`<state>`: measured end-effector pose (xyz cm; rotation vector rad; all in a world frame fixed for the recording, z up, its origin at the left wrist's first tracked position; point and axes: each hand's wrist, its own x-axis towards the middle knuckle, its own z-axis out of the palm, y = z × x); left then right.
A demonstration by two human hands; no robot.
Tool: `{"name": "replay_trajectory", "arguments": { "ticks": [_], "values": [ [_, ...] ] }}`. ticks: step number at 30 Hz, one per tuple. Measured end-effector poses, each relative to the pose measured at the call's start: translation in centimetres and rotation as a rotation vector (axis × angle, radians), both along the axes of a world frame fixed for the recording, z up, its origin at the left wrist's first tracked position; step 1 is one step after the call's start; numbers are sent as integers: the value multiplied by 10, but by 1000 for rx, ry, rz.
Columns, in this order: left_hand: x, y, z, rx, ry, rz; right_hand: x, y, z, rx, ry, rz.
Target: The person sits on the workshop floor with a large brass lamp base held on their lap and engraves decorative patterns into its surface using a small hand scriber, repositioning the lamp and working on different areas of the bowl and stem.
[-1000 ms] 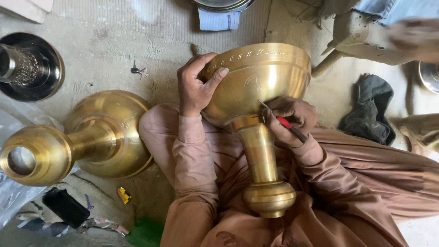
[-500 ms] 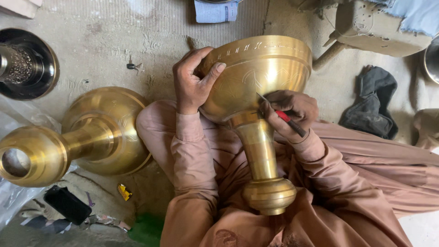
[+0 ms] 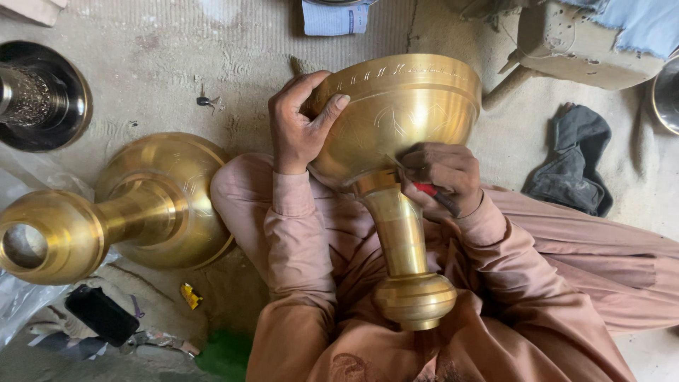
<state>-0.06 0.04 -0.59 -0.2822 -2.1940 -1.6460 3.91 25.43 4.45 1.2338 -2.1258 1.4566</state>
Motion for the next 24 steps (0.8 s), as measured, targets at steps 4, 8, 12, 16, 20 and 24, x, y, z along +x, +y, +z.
{"name": "replay_trajectory", "arguments": {
  "ticks": [4, 8, 12, 16, 20, 24],
  "values": [
    [0, -1, 3, 3, 34, -11, -4, -4, -3, -226, -108, 60],
    [3, -2, 4, 42, 0, -29, -4, 5, 7, -395, -381, -3],
    [2, -5, 6, 24, 41, -31, -4, 17, 19, 48, -172, -188],
    [2, -7, 7, 20, 38, -41, -3, 15, 24, 189, -6, -130],
    [2, -8, 6, 12, 41, -40, -6, 11, 27, 248, 76, -107],
    [-1, -7, 4, 19, 66, -31, -10, 8, 30, 256, 93, -79]
  ]
}}
